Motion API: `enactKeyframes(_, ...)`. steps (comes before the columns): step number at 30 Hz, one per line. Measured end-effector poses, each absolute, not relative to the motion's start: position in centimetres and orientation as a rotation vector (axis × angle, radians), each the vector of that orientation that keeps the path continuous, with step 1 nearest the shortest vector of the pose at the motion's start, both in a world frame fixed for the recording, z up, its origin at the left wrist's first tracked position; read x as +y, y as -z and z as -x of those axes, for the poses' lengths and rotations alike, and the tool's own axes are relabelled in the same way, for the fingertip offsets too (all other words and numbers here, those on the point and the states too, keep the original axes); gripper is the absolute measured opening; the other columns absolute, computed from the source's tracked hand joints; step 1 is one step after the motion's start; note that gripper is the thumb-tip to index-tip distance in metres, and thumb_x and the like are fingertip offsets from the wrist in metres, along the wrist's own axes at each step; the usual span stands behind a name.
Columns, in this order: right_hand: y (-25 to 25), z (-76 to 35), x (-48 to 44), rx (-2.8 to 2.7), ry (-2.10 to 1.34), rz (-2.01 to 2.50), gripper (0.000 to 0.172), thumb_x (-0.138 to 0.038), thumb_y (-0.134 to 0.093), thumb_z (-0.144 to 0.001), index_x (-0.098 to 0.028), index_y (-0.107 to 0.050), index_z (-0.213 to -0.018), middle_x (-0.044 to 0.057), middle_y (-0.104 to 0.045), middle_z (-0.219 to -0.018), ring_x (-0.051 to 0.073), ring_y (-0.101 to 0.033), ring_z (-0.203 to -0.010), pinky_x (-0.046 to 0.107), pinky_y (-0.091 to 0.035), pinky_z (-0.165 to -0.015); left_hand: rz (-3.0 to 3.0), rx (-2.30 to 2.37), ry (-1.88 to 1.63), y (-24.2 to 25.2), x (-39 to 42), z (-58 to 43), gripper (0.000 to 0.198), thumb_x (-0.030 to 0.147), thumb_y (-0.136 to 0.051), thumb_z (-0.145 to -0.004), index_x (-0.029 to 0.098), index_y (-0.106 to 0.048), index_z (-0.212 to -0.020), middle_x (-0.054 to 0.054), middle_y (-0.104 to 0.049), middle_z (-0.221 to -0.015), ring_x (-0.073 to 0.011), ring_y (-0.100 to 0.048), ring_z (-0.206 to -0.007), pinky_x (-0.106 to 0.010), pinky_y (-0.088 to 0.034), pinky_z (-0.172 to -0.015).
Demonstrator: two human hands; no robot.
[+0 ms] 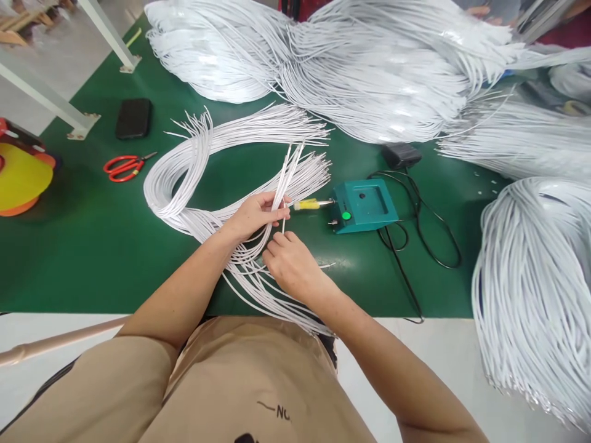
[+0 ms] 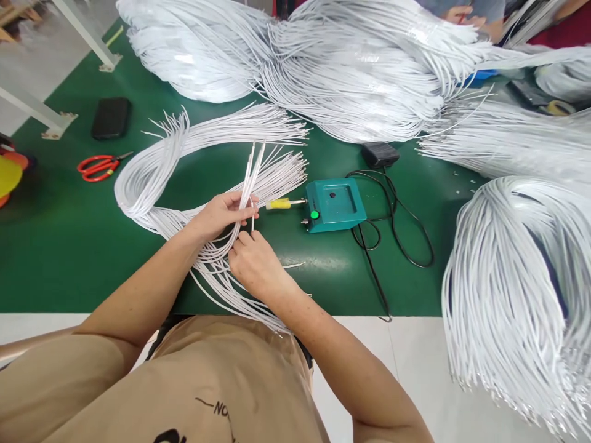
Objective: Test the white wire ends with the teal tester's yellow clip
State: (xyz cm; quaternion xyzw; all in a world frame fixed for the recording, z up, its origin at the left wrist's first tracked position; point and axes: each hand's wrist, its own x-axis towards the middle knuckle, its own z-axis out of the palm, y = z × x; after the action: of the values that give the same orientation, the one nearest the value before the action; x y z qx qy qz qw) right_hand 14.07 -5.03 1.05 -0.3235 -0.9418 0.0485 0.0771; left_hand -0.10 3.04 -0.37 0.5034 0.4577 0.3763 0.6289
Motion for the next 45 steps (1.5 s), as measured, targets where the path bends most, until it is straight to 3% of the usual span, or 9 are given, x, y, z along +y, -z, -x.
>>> enactKeyframes(4, -1.4, -14.0, -6.0, -2.713, -0.565, 1.181, 0.016, -0.018, -0.060, -0.083, -0.022, -0.064, -0.067, 0.007, -0.064, -0.062, 0.018, -0.048, -0.052, 0.033, -0.032, -0.048, -1.040, 1.027, -0.863, 0.1, 2.9, 0.1, 0.040, 0.042, -0.079, -0.072, 0.017, -0.072, -0.102, -0.006, -0.071, -0.097, -0.0137, -0.066, -0.088, -0.021, -0.054, -0.068)
enactKeyframes(6, -2.1, -14.7, -5.2, -2.607, -0.836, 1.205, 0.027, -0.028, -0.066, -0.082, -0.023, -0.059, -0.056, 0.001, -0.057, -0.051, 0.013, -0.038, -0.042, 0.030, -0.026, -0.044, -1.029, 1.029, -0.861, 0.0, 2.9, 0.0, 0.041, 0.040, -0.081, -0.069, 0.016, -0.073, -0.101, -0.005, -0.071, -0.092, -0.0129, -0.066, -0.083, -0.023, -0.055, -0.070)
enactKeyframes(10, -3.8, -17.1, -0.7, -1.860, -0.856, 1.489, 0.033, -0.038, -0.054, -0.091, -0.022, -0.060, -0.063, -0.002, -0.055, -0.053, 0.010, -0.044, -0.044, 0.026, -0.033, -0.050, -1.091, 0.984, -0.855, 0.0, 2.8, 0.0, 0.045, 0.036, -0.084, -0.065, 0.014, -0.072, -0.102, -0.003, -0.071, -0.083, -0.0142, -0.067, -0.075, -0.027, -0.055, -0.071)
enactKeyframes(14, -4.4, -18.2, 3.0, -1.401, -0.986, 1.425, 0.020, -0.040, -0.067, -0.079, -0.022, -0.060, -0.075, -0.005, -0.055, -0.057, 0.010, -0.047, -0.048, 0.024, -0.036, -0.049, -1.142, 0.957, -0.824, -0.2, 2.6, 0.0, 0.038, 0.033, -0.084, -0.066, 0.014, -0.068, -0.095, -0.002, -0.069, -0.080, -0.0172, -0.070, -0.080, -0.028, -0.054, -0.073)
enactKeyframes(20, -3.6, -15.9, 2.0, -1.321, -1.229, 1.296, 0.022, -0.037, -0.070, -0.073, -0.019, -0.060, -0.066, -0.004, -0.058, -0.059, 0.008, -0.043, -0.048, 0.025, -0.035, -0.049, -1.028, 0.868, -1.041, -0.4, 2.7, -0.4, 0.036, 0.031, -0.084, -0.063, 0.015, -0.057, -0.080, 0.001, -0.065, -0.081, -0.0106, -0.064, -0.076, -0.025, -0.052, -0.075)
enactKeyframes(27, -2.7, -15.0, 1.5, -1.336, -0.990, 1.404, 0.019, -0.038, -0.074, -0.071, -0.020, -0.068, -0.075, -0.003, -0.063, -0.067, 0.012, -0.053, -0.060, 0.026, -0.044, -0.061, -1.171, 1.026, -1.147, -0.5, 2.7, -0.6, 0.041, 0.034, -0.084, -0.060, 0.016, -0.050, -0.073, 0.005, -0.057, -0.072, -0.0086, -0.053, -0.069, -0.025, -0.046, -0.072)
enactKeyframes(39, -2.1, -15.4, 1.5, -0.675, -1.720, 1.043, 0.023, -0.028, -0.078, -0.061, -0.017, -0.057, -0.059, -0.007, -0.042, -0.055, 0.004, -0.023, -0.048, 0.022, -0.019, -0.045, -1.179, 0.941, -1.078, -0.2, 2.7, -0.7, 0.039, 0.027, -0.078, -0.068, 0.017, -0.041, -0.071, 0.003, -0.059, -0.072, -0.0095, -0.062, -0.066, -0.024, -0.048, -0.066)
enactKeyframes(42, -2.5, -15.5, 1.8, -0.741, -1.653, 1.081, 0.012, -0.026, -0.072, -0.065, -0.017, -0.065, -0.070, -0.007, -0.040, -0.056, 0.006, -0.028, -0.050, 0.022, -0.025, -0.047, -1.175, 0.923, -1.043, -0.1, 2.7, -0.7, 0.038, 0.025, -0.077, -0.069, 0.018, -0.039, -0.072, 0.003, -0.061, -0.073, -0.0093, -0.063, -0.064, -0.023, -0.048, -0.064)
enactKeyframes(45, -2.9, -15.6, 2.3, -0.879, -1.592, 1.081, 0.017, -0.033, -0.067, -0.071, -0.017, -0.070, -0.078, -0.006, -0.043, -0.058, 0.007, -0.033, -0.052, 0.024, -0.028, -0.049, -1.179, 0.912, -1.014, 0.0, 2.7, -0.7, 0.037, 0.024, -0.075, -0.070, 0.018, -0.039, -0.072, 0.003, -0.062, -0.072, -0.0092, -0.063, -0.063, -0.023, -0.047, -0.062)
